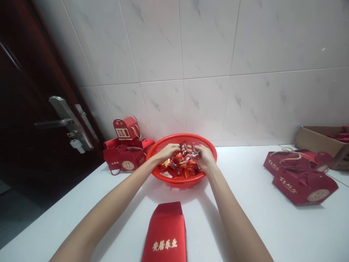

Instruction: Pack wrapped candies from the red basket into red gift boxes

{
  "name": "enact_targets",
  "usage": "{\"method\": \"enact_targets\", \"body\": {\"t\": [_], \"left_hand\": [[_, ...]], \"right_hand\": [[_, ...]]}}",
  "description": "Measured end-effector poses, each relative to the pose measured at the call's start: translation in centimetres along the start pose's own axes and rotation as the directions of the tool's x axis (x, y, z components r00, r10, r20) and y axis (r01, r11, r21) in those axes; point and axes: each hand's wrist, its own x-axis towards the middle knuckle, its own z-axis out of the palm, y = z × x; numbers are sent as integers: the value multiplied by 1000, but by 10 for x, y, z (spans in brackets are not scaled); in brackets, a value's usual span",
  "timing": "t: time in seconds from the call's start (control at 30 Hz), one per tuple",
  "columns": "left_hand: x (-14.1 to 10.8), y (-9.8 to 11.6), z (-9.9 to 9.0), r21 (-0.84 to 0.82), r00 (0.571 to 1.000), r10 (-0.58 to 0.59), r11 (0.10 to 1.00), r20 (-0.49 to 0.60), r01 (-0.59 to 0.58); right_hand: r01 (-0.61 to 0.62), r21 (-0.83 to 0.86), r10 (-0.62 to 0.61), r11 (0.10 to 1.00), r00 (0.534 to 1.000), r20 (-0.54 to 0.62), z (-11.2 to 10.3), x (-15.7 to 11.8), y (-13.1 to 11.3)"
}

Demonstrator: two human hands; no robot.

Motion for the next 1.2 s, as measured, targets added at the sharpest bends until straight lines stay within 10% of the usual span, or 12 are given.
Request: {"method": "enact_targets", "body": {"t": [1.2], "left_hand": [[2,-1,2,-101,981,132,984,-143,-147]], "right_hand": [[61,-57,-57,997,996,66,-2,2,2]]}}
